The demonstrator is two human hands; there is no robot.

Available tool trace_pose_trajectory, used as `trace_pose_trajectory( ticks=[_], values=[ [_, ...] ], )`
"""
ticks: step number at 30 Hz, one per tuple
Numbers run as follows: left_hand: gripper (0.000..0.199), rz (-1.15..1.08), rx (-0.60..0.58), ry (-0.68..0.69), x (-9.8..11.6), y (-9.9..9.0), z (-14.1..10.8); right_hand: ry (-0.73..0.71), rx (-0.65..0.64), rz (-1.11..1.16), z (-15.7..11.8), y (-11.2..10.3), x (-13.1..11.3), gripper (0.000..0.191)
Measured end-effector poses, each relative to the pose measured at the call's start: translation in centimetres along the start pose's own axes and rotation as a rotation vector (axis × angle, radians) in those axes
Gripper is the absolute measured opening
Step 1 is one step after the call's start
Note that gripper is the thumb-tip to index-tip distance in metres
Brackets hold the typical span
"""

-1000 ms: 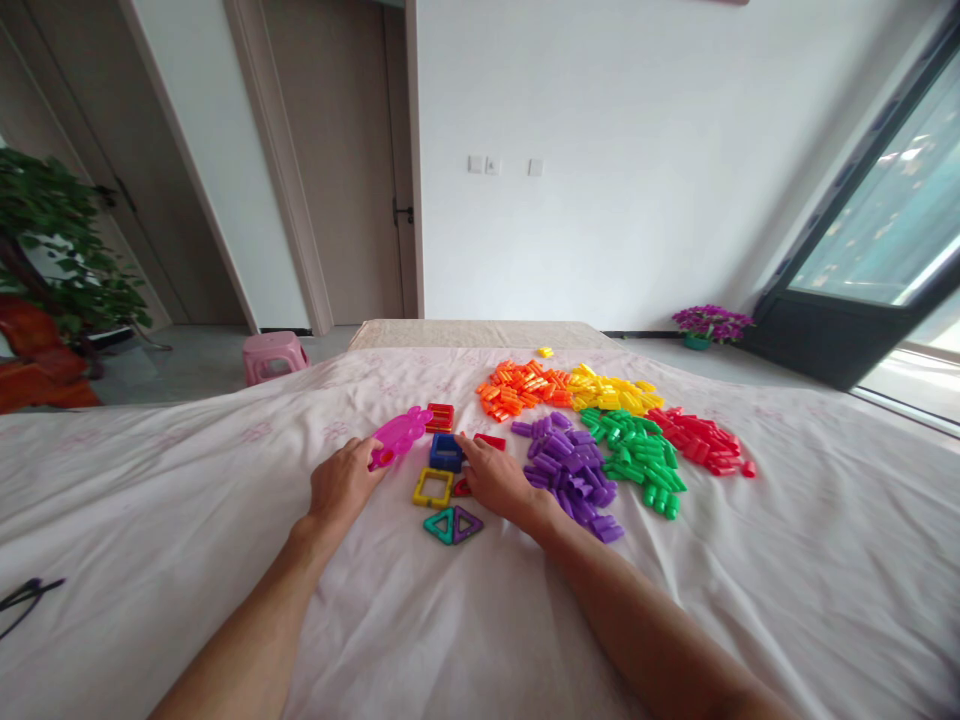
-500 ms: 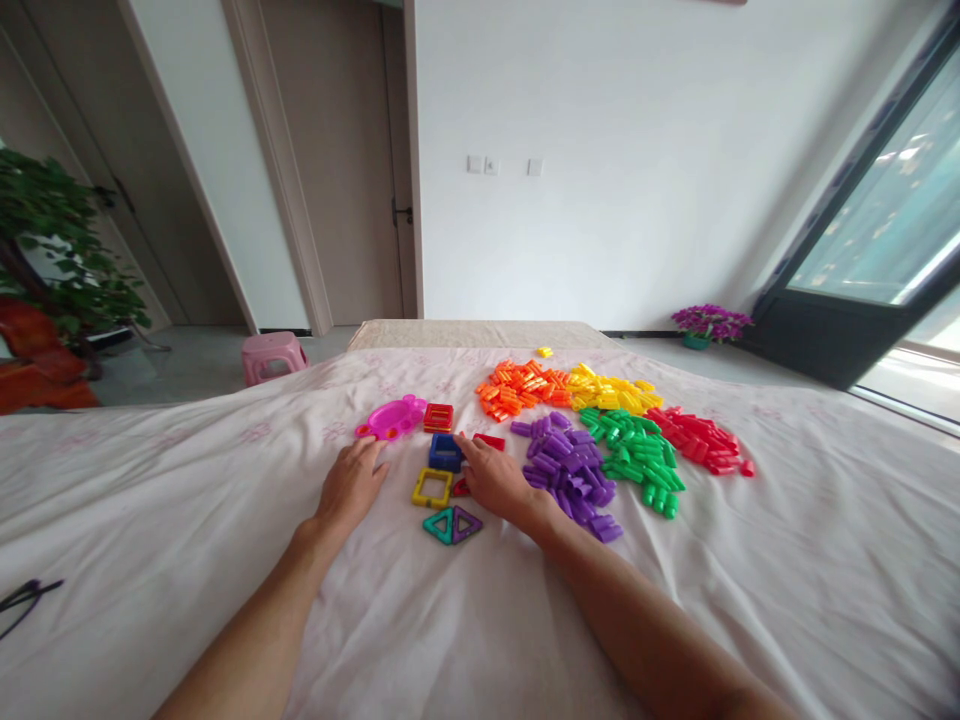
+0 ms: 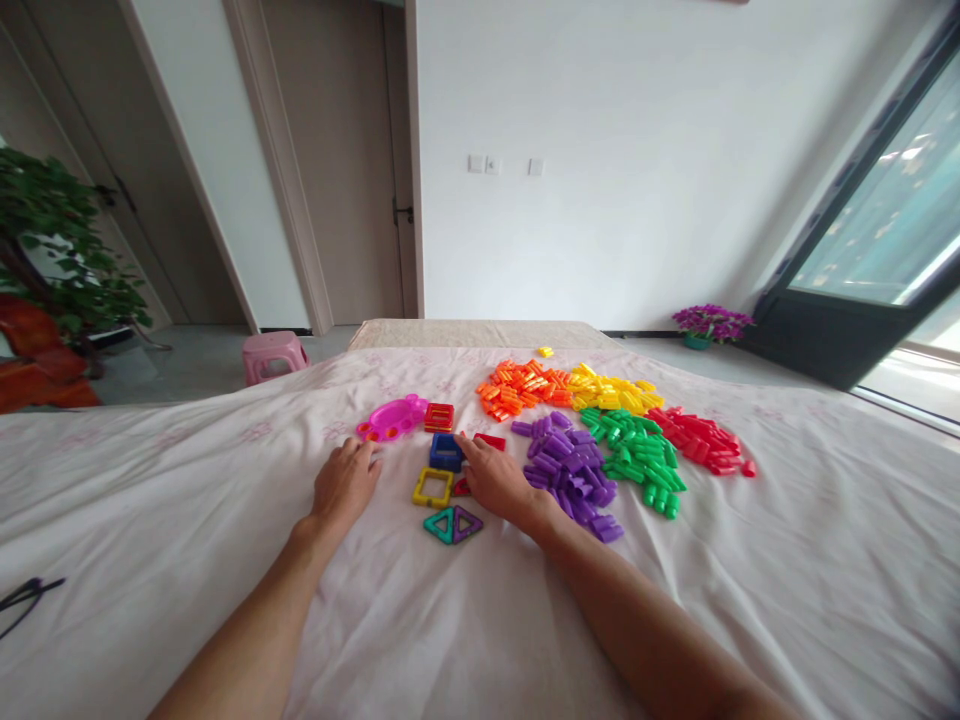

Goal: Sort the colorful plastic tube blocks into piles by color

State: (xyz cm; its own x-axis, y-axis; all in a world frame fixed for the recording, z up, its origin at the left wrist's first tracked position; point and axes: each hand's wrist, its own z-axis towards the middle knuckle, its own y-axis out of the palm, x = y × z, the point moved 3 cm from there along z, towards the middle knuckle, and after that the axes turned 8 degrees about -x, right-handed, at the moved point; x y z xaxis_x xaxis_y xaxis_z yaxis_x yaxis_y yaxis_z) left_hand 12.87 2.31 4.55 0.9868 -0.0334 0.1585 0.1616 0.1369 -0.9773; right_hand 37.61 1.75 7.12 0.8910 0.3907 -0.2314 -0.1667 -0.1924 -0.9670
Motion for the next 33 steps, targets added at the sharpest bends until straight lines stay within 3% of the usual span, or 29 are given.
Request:
trace_pose_trajectory(
  ticks=[33],
  values=[
    [0.029,0.026,0.020,0.050,-0.14,0.26,0.07,-0.008,0.016,0.003,0.05,0.22,-0.01,0.062]
  ],
)
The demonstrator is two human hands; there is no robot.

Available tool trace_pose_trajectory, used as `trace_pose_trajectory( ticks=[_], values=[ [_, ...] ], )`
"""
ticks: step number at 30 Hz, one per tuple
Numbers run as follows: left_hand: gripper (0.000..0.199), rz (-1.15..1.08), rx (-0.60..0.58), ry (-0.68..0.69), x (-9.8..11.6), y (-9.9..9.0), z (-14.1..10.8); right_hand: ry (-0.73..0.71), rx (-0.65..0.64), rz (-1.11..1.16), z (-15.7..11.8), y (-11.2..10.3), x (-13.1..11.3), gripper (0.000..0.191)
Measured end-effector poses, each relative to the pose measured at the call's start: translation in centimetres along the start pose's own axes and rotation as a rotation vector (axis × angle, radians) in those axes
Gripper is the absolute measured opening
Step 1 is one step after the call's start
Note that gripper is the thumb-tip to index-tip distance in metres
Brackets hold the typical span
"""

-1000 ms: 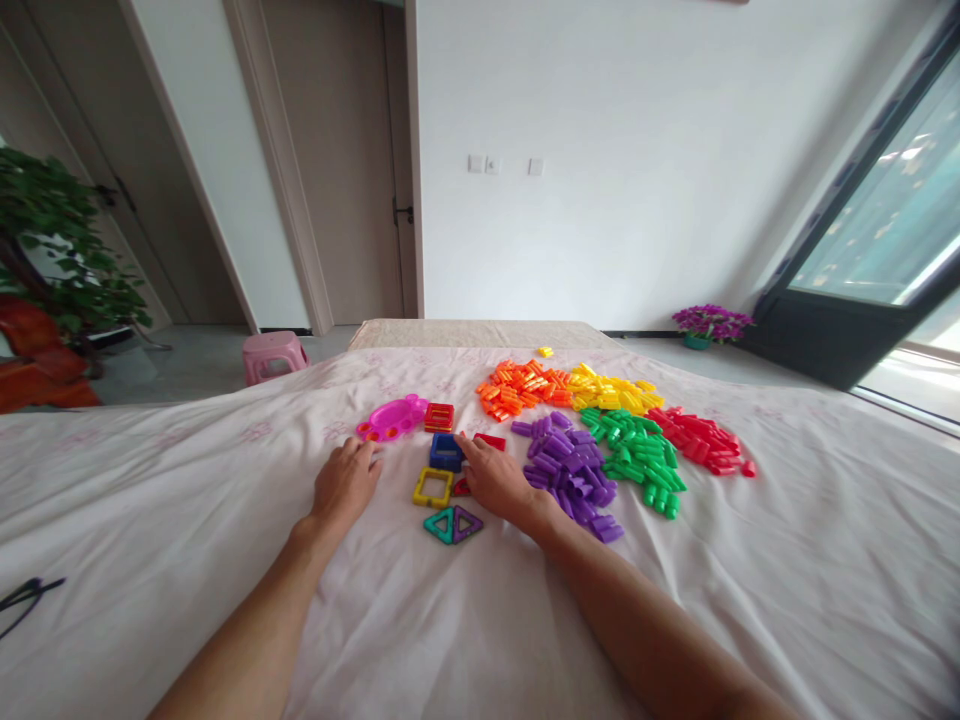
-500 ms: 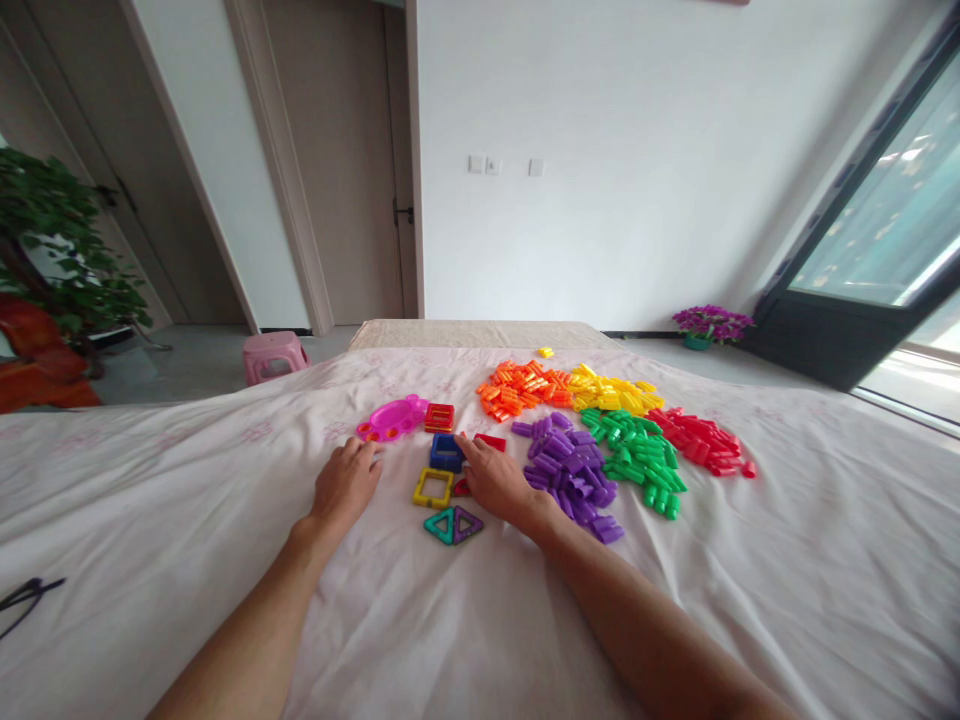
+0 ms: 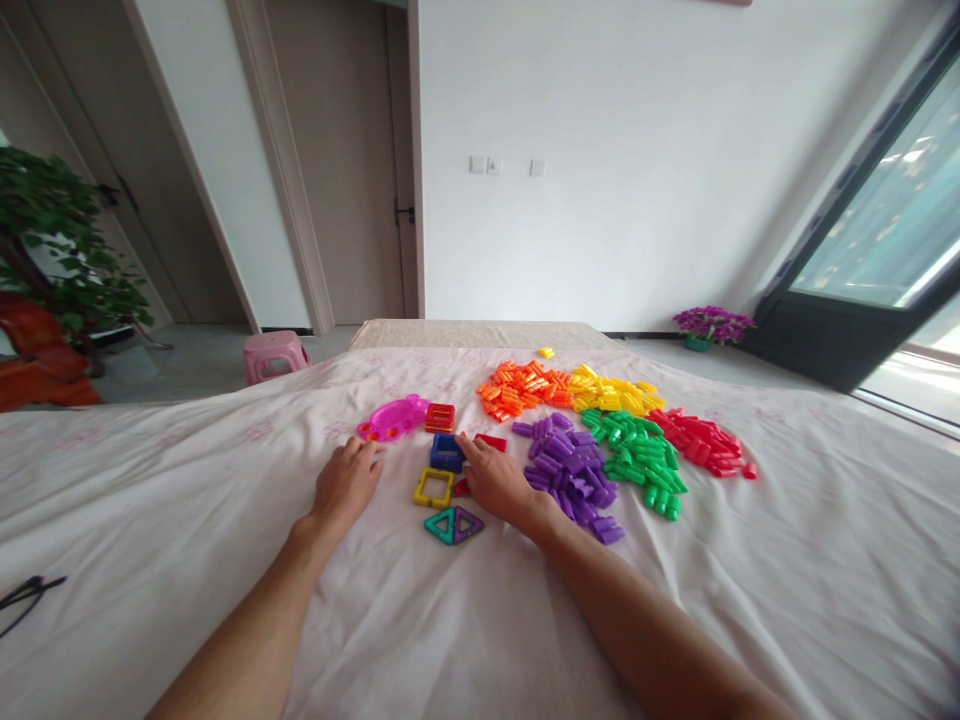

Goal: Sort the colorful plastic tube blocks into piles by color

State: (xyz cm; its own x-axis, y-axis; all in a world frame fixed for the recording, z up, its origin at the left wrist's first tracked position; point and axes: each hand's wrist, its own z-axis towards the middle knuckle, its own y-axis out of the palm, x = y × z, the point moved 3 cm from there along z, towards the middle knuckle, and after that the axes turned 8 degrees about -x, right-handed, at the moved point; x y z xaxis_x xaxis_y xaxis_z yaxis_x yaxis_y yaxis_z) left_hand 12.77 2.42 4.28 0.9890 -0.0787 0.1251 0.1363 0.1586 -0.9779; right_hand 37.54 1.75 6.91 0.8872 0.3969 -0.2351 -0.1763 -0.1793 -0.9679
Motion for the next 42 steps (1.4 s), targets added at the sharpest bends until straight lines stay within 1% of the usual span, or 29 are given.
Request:
trace_pose_trajectory(
  ticks=[10,17,20,25,30,38,42],
  values=[
    [0.030,-0.008,-0.042,-0.028,0.1,-0.1,0.1,-0.018,0.016,-0.006,0.1,0.0,0.0,0.062],
    [0.030,-0.013,-0.043,-0.022,0.1,0.0,0.1,-0.022,0.023,-0.001,0.1,0.1,0.1,0.061],
    [0.030,-0.043,-0.044,-0.026,0.0,0.1,0.2,-0.021,0.022,0.000,0.1,0.1,0.1,0.061],
    [0.028,-0.146,-0.089,-0.031,0.0,0.3,0.3,-0.021,0.022,0.007,0.2,0.2,0.2,0.060],
    [0.025,-0.186,-0.094,-0.021,0.2,0.4,0.3,-0.020,0.009,0.006,0.2,0.1,0.2,0.060],
    [0.020,-0.270,-0.079,0.044,1.0,0.3,0.0,-0.042,0.011,0.020,0.2,0.1,0.2,0.061],
    [0.022,-0.365,-0.088,0.145,2.1,0.5,-0.2,-0.038,0.001,0.029,0.2,0.1,0.2,0.061]
  ],
)
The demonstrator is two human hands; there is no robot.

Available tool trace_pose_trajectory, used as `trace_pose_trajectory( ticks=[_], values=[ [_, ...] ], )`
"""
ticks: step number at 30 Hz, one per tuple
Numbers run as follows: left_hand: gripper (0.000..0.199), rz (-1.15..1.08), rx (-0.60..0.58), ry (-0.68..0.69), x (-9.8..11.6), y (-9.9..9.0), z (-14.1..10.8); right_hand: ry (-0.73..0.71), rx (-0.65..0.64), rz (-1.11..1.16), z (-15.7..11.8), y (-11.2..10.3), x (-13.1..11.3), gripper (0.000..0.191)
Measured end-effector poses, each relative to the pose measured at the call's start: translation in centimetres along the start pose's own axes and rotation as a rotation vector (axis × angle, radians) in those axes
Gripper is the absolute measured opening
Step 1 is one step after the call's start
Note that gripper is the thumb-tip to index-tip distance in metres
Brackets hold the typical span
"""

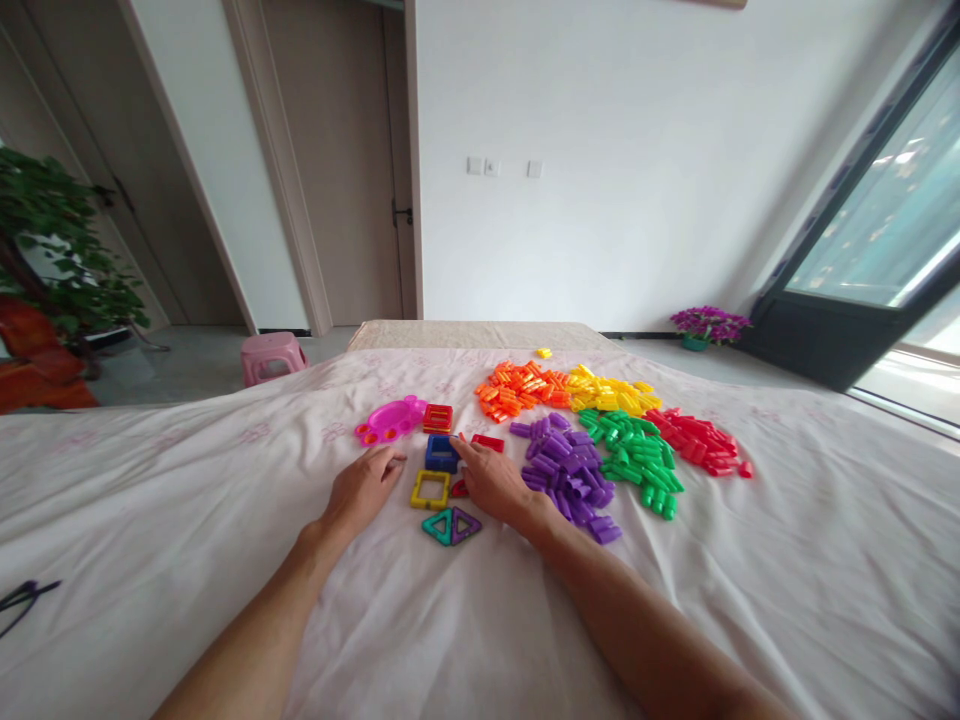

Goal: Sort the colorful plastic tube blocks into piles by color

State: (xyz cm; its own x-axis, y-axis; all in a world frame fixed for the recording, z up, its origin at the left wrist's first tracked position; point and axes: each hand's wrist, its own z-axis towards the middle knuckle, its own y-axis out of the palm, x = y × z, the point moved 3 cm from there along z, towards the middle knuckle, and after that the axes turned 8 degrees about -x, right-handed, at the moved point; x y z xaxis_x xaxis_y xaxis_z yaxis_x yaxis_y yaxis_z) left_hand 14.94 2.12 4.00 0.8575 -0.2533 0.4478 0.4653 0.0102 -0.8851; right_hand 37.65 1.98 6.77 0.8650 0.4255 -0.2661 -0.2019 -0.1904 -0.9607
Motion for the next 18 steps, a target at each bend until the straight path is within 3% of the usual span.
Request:
trace_pose_trajectory(
  ticks=[8,11,15,18],
  values=[
    [0.017,0.023,-0.071,0.120,1.9,0.9,-0.2,-0.020,0.058,0.055,0.1,0.3,0.3,0.062],
    [0.016,-0.008,-0.094,0.123,2.0,0.8,-0.3,0.007,0.143,0.087,0.3,-0.1,0.9,0.056],
    [0.017,-0.026,-0.087,0.108,1.8,0.6,-0.1,0.092,0.269,-0.014,0.5,-1.2,1.6,0.049],
    [0.017,-0.040,-0.075,0.104,1.5,0.6,0.0,0.126,0.243,-0.083,0.5,-1.4,2.0,0.047]
  ],
)
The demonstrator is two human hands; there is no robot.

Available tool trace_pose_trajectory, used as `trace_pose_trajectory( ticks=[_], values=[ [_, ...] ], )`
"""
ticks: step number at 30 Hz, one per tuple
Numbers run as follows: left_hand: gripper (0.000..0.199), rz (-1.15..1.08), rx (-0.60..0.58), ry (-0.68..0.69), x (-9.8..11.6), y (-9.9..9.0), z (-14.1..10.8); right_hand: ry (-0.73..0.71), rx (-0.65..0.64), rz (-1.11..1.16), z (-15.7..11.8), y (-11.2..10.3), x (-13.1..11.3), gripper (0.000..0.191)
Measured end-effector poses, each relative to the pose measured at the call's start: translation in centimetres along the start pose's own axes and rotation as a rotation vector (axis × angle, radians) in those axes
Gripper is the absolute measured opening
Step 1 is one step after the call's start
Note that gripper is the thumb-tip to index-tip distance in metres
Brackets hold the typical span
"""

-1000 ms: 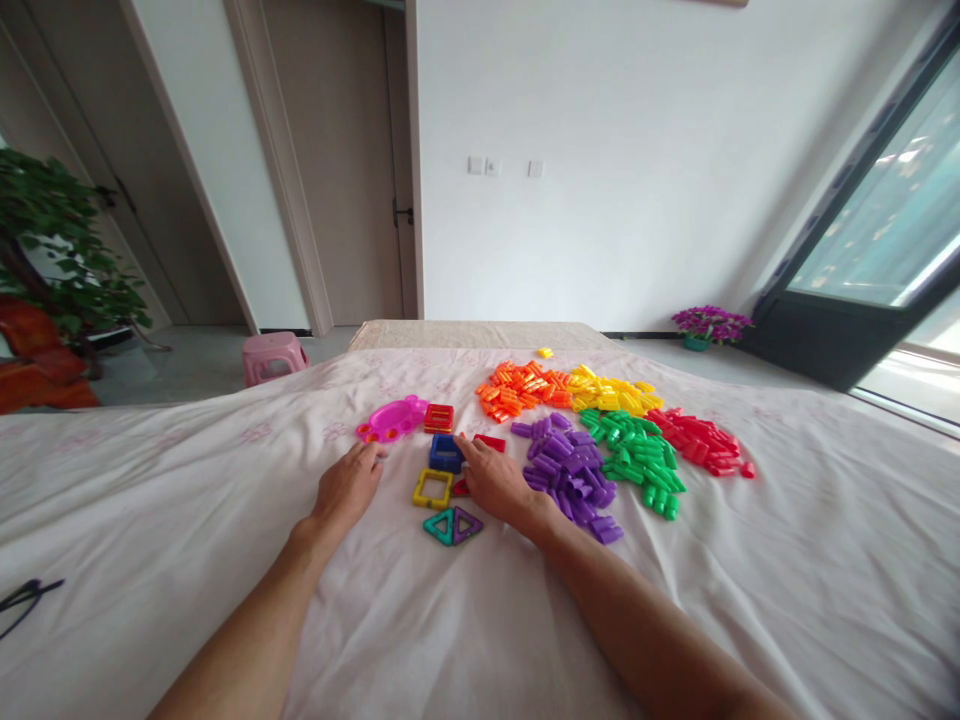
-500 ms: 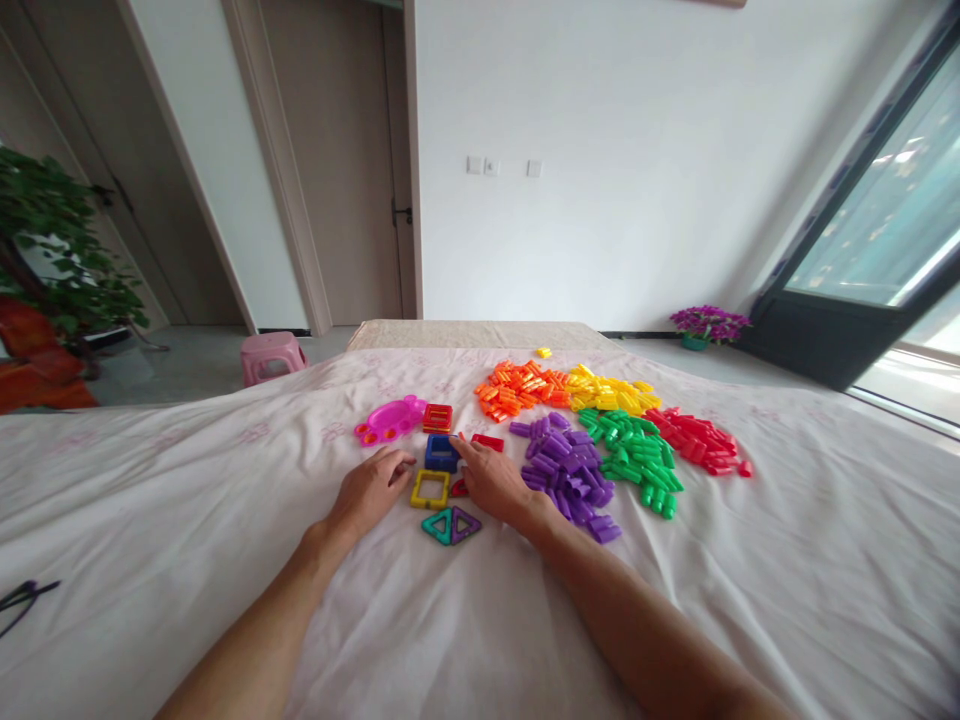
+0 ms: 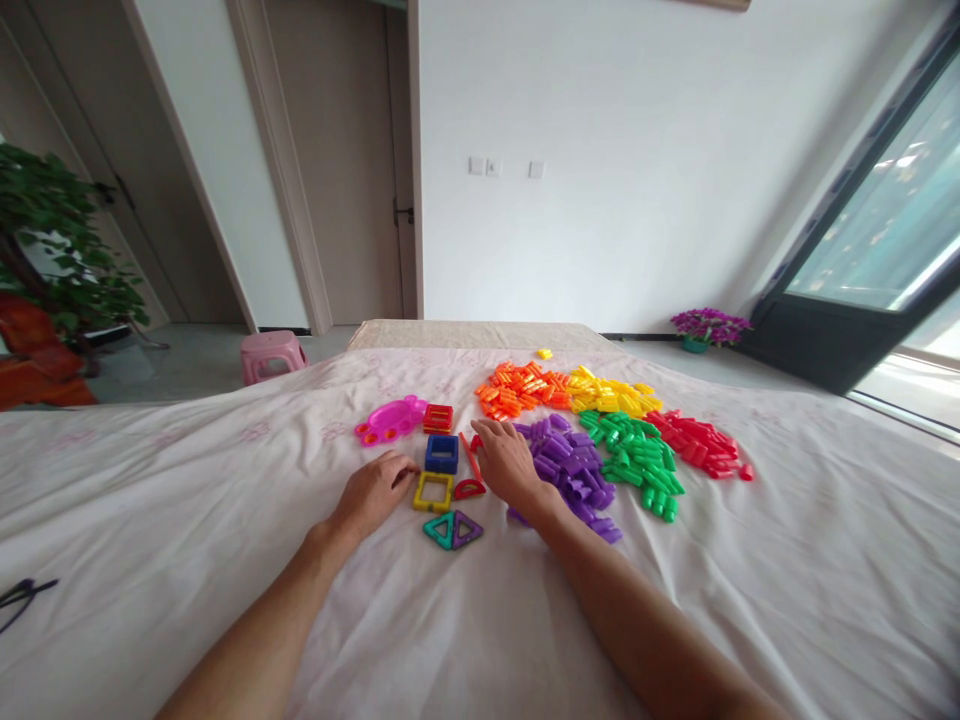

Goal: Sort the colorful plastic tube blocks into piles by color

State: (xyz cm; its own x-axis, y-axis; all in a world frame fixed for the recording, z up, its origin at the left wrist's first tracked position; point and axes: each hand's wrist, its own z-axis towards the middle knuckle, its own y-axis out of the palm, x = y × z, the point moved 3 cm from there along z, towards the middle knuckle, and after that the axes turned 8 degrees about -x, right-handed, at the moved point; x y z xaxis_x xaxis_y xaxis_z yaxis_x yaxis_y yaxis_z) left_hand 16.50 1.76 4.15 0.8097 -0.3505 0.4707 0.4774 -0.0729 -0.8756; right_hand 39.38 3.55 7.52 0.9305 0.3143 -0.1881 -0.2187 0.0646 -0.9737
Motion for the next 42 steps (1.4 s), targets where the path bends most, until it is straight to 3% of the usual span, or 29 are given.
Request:
trace_pose_trajectory(
  ticks=[5,11,17,22,25,29,33,37,42],
  values=[
    [0.019,0.000,0.011,0.001,-0.2,0.0,0.0,-0.019,-0.154,-0.028,0.0,0.4,0.3,0.046],
    [0.019,-0.004,0.024,0.035,-0.6,0.0,0.0,-0.013,-0.068,-0.100,-0.5,-1.3,-0.4,0.033],
    [0.021,0.011,0.051,0.010,-1.2,-0.4,-0.1,0.049,-0.231,-0.229,-0.8,-1.1,-1.5,0.028],
    [0.022,0.024,0.044,0.003,-1.1,-0.5,-0.2,0.088,-0.286,-0.211,-1.0,-1.0,-1.6,0.024],
    [0.021,0.015,0.053,0.000,-1.1,-0.4,-0.2,0.130,-0.289,-0.187,-1.0,-1.4,-1.4,0.023],
    [0.020,0.018,0.085,-0.025,-1.2,-0.7,-0.2,0.157,-0.184,-0.070,-1.1,-2.8,-1.6,0.023],
    [0.021,-0.011,0.178,-0.171,-2.3,-1.4,-0.3,0.010,-0.231,0.126,-1.7,-3.6,-3.2,0.020],
    [0.024,-0.100,0.304,-0.298,-4.0,-2.2,-0.6,-0.178,-0.429,0.194,-3.0,-3.2,-5.5,0.016],
    [0.026,-0.113,0.397,-0.338,-4.9,-2.7,-0.9,-0.370,-0.698,0.232,-4.6,-2.6,-7.0,0.017]
  ],
)
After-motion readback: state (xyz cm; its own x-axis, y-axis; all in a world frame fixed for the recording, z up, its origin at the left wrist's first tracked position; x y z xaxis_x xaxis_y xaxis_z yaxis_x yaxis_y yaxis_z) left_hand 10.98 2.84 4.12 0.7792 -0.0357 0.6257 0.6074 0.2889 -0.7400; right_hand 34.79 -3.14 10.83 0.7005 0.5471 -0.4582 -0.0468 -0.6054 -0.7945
